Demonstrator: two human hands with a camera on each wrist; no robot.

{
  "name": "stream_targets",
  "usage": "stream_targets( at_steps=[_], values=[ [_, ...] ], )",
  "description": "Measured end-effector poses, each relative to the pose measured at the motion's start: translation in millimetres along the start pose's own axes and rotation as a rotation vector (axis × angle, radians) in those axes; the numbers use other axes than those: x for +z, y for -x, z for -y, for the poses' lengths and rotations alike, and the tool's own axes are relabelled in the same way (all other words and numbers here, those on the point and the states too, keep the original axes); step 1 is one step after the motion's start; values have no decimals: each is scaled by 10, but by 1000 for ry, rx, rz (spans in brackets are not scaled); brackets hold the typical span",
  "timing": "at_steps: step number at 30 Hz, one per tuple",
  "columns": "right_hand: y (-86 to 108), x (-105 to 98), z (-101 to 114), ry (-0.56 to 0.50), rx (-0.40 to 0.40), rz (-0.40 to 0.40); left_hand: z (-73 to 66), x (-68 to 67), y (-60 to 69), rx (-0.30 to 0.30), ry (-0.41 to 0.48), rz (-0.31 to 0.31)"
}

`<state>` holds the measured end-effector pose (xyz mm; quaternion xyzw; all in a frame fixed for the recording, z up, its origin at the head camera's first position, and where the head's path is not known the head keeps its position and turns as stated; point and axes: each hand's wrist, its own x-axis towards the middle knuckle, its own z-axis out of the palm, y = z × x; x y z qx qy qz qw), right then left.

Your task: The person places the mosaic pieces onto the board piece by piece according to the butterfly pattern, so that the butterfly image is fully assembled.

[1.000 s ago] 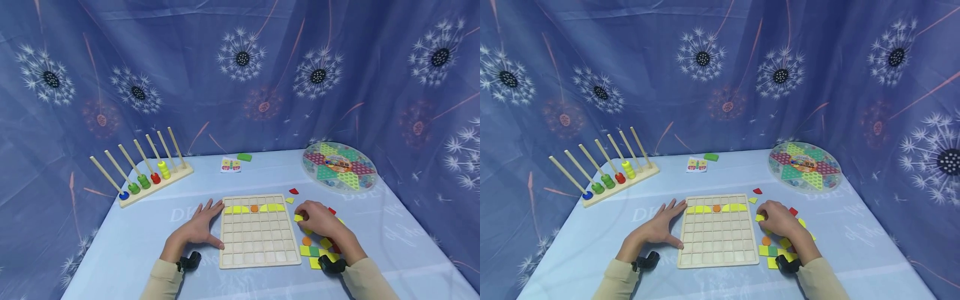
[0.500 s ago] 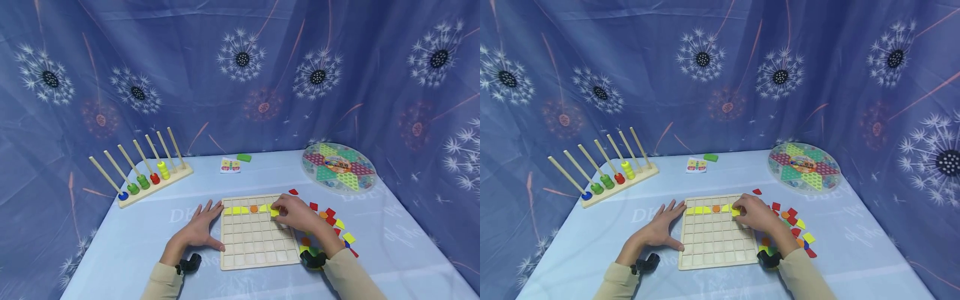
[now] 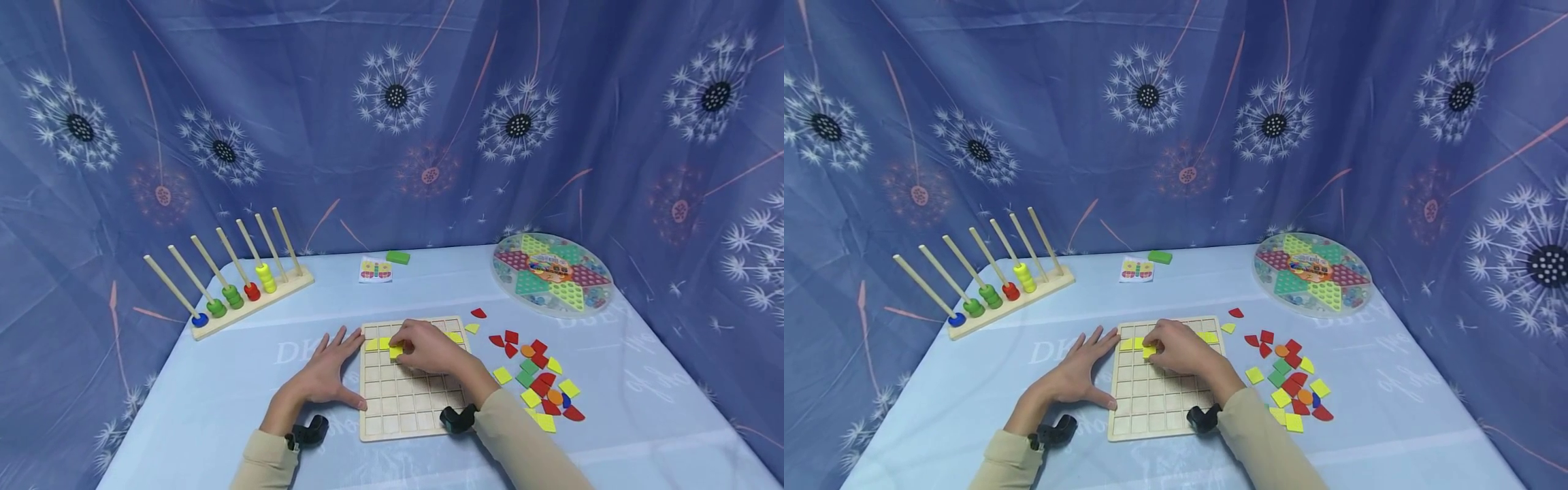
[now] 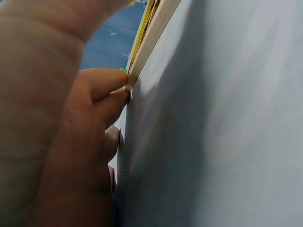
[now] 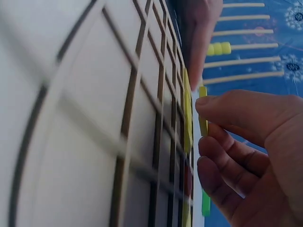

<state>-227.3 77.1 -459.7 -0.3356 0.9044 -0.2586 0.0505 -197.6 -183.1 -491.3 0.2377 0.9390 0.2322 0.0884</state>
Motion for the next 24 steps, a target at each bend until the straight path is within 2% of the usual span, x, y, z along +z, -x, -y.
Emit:
stream_targets(
  at_steps=[6, 11, 15, 20, 24],
  values=[
    [-121, 85, 149, 7, 1, 18, -1, 1, 5, 4, -1, 1],
    [-214, 166, 192, 35, -22, 20, -4, -21, -8, 8, -8, -10],
    [-247, 233, 220, 63, -43, 16, -6, -28, -7, 31, 4, -12],
    [-259, 263, 276, 110, -49, -1, 10, -18, -2, 30, -5, 1],
    [-269, 270, 299, 126, -50, -18, 26, -16, -11, 40, -2, -11]
  ],
)
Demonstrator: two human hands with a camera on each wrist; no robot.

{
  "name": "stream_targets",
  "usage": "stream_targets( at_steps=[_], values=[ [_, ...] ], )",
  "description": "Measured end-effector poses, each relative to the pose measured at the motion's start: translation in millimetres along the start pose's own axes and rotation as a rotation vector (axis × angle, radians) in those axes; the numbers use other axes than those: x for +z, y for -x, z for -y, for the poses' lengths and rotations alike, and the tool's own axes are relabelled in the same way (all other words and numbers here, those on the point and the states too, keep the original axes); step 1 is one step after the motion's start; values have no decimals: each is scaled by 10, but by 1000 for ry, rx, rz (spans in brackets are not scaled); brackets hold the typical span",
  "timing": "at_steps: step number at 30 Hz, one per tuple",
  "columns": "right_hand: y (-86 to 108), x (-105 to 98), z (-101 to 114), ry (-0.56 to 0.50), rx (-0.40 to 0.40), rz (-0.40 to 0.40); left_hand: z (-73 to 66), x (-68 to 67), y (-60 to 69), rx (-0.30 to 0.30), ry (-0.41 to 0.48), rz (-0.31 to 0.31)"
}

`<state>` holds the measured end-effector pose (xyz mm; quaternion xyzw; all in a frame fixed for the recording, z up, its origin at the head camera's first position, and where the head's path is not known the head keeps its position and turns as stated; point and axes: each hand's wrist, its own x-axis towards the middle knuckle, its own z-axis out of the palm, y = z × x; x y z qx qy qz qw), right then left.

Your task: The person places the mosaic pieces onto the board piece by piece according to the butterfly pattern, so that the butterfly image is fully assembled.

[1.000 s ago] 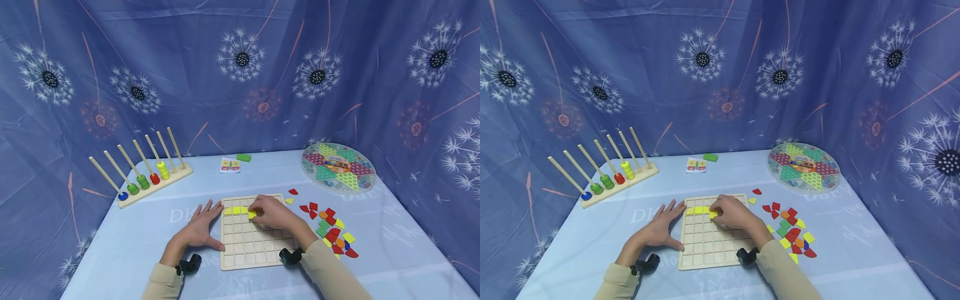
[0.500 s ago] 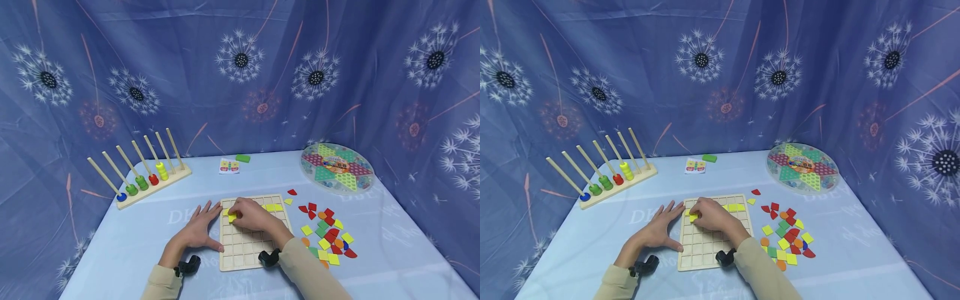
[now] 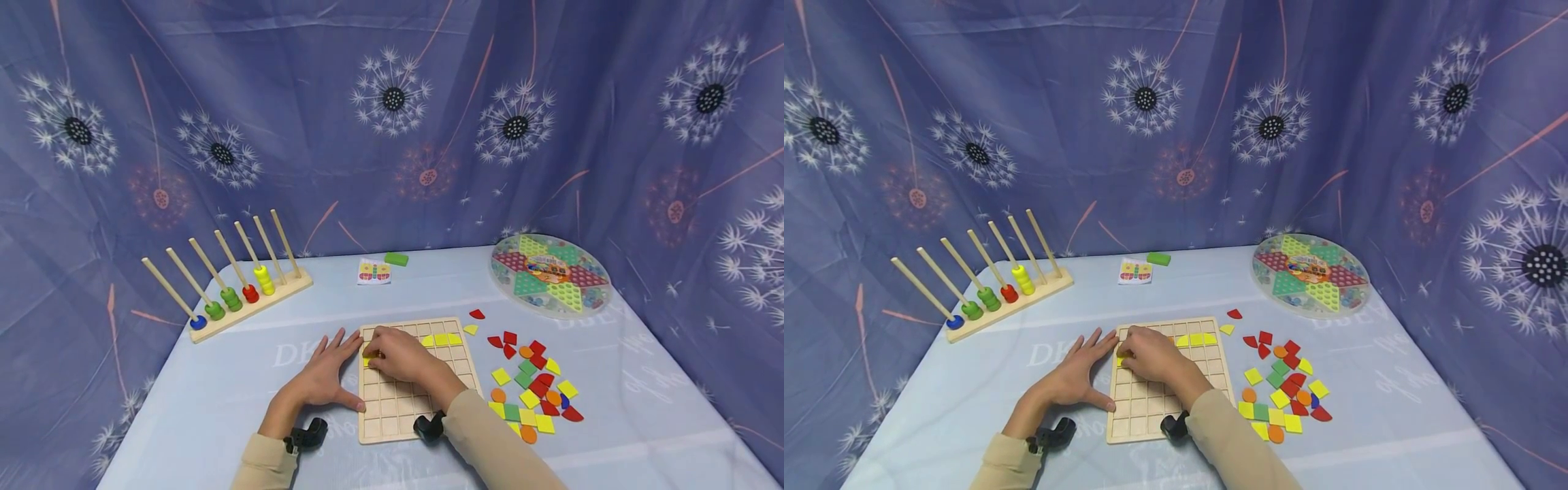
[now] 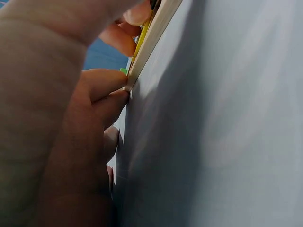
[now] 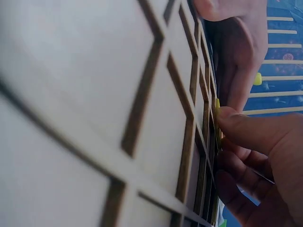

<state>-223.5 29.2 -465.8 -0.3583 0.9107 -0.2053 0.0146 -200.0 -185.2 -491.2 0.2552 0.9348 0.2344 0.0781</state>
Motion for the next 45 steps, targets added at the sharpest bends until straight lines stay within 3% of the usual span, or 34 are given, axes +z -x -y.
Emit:
stream_targets(
  at_steps=[6, 12, 20, 32, 39, 45],
  values=[
    [47, -13, -40, -8, 16, -1, 2, -3, -14, 6, -6, -6],
    [219, -157, -113, -57, 28, -15, -11, -8, -18, -1, -8, -11],
    [664, -425, -359, -164, 34, -43, 4, 11, -15, 20, -10, -35],
    [1436, -626, -921, -320, 214, 63, 6, 19, -2, 18, 0, -27],
    [1706, -670, -1080, -278, 253, 98, 26, 39, 6, 9, -6, -33],
    [1728, -662, -1113, -235, 276, 58, 25, 44, -1, 12, -9, -34]
  ],
)
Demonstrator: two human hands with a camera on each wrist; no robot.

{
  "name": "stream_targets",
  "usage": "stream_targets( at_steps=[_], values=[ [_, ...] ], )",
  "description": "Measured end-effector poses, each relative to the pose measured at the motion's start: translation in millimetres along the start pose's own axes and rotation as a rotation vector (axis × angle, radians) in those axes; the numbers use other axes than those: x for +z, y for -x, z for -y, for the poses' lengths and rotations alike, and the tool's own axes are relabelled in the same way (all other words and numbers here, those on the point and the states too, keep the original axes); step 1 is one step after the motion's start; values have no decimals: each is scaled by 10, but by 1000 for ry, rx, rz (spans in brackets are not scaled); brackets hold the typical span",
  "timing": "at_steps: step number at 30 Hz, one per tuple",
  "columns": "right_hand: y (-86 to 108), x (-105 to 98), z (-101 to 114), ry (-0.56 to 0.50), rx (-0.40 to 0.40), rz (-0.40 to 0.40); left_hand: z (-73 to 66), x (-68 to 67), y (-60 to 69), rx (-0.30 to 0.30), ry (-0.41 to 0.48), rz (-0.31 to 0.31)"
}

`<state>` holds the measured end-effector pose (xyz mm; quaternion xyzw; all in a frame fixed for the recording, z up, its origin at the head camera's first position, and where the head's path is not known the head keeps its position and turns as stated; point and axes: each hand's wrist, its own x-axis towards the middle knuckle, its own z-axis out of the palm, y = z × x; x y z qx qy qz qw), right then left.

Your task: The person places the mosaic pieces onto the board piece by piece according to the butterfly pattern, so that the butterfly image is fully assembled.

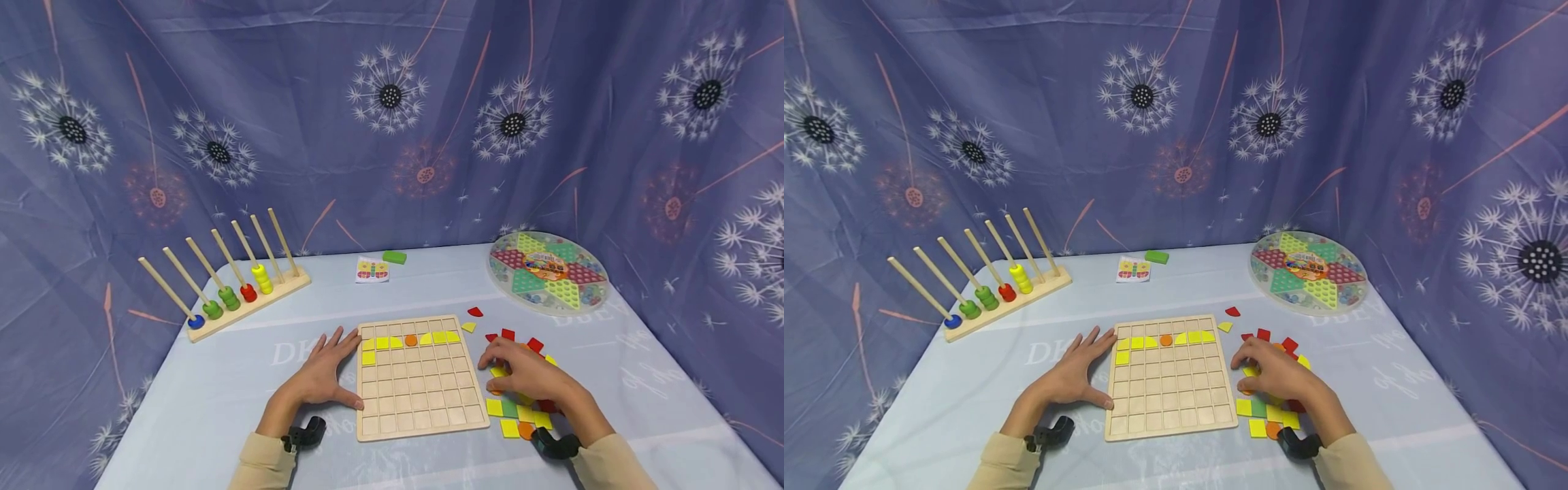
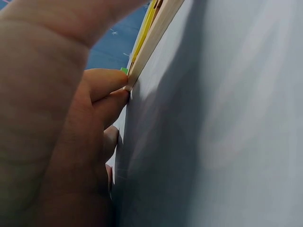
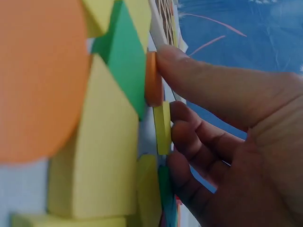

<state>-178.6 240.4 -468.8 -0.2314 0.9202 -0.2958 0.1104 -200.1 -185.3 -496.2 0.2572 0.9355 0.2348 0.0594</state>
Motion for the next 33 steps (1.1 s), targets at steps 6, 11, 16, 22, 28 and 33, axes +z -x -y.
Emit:
stream_targets(
  at_steps=[6, 11, 16, 22, 28, 33],
  values=[
    [-15, 1, 6, 31, -12, -47, -6, -5, 4, 18, 12, -14],
    [27, -35, -11, 14, -49, 7, -15, -10, 8, 17, 14, -6],
    [62, -68, -47, -5, -52, 68, -23, -20, 5, 14, 11, -3],
    [34, -45, -38, 4, -30, 26, -24, -23, 8, 18, 11, -1],
    [-78, -18, 85, 51, -15, -64, -26, -23, 8, 18, 19, -3],
    [-233, 18, 258, 56, -53, -104, -33, -29, 11, 12, 16, -2]
  ],
)
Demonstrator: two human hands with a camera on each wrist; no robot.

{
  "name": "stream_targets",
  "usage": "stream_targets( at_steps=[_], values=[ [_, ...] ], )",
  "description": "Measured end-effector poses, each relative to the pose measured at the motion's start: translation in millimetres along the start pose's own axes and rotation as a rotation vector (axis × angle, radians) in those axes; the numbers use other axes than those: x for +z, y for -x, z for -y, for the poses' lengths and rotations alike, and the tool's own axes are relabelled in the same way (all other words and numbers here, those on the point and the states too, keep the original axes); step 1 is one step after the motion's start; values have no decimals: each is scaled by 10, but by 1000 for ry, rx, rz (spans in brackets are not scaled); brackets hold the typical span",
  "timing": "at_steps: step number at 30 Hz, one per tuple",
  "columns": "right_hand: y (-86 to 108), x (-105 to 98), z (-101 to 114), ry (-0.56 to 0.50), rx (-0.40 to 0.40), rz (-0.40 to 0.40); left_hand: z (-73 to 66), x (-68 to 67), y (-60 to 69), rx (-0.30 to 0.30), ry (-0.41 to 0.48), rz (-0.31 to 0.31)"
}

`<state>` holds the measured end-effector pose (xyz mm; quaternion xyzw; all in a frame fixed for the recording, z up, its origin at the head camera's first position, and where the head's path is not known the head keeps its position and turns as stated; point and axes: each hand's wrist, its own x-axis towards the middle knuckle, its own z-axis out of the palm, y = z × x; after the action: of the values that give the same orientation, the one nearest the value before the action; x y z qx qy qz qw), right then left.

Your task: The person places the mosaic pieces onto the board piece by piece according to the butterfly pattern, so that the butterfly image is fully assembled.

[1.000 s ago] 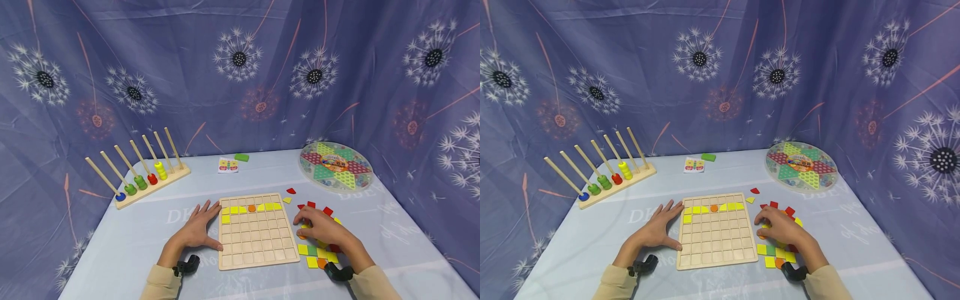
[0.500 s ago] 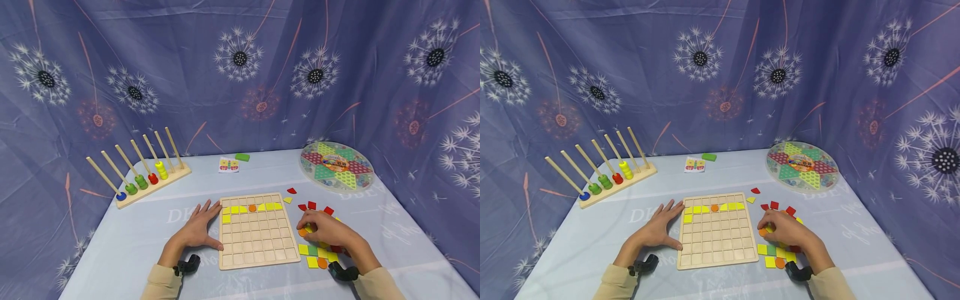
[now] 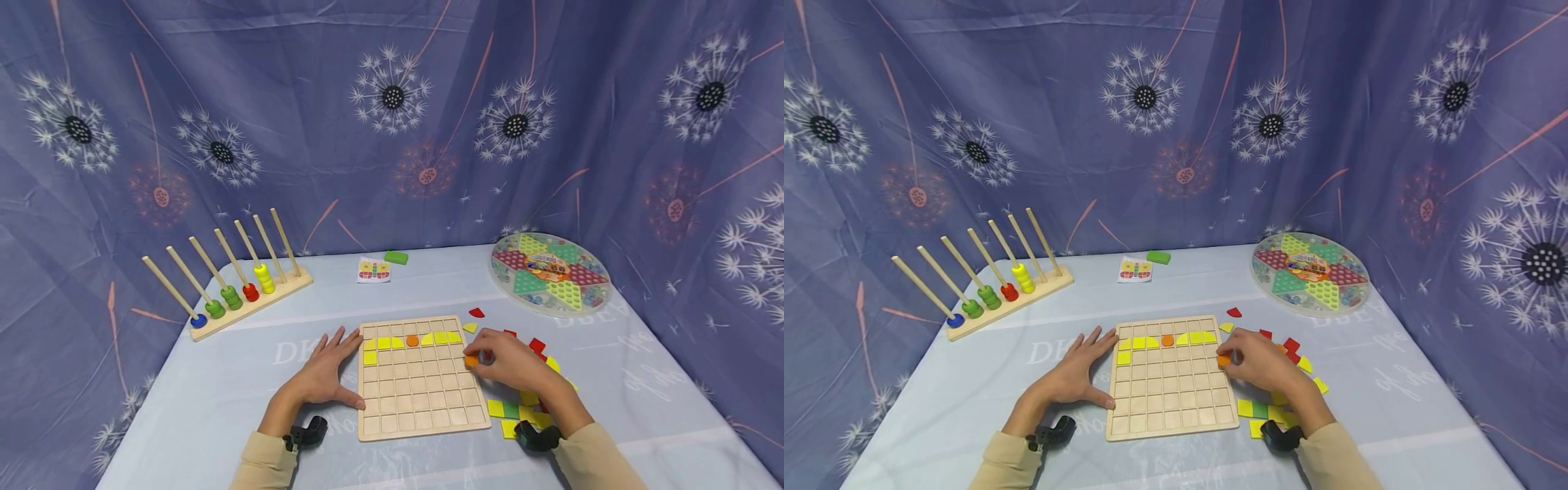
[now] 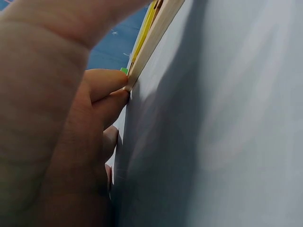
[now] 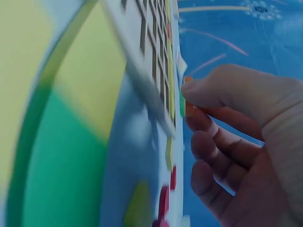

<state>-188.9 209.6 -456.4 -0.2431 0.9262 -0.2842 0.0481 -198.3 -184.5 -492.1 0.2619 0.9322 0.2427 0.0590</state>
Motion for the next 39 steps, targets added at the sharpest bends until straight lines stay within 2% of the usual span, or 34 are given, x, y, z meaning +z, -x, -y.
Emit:
stream_targets(
  at_steps=[7, 14, 21, 31, 39],
  values=[
    [-315, 169, 215, 63, -112, -14, 8, 4, 1, 2, -4, -5],
    [-596, 352, 476, 92, -137, 10, 12, 8, 2, 3, 0, -5],
    [-799, 514, 713, 123, -135, 3, 4, 4, -12, -24, -2, 15],
    [-973, 735, 916, 136, -131, 37, 0, -29, -12, 3, -3, 14],
    [-1001, 824, 978, 149, -105, 17, 18, -22, 7, 6, -1, 9]
  ],
)
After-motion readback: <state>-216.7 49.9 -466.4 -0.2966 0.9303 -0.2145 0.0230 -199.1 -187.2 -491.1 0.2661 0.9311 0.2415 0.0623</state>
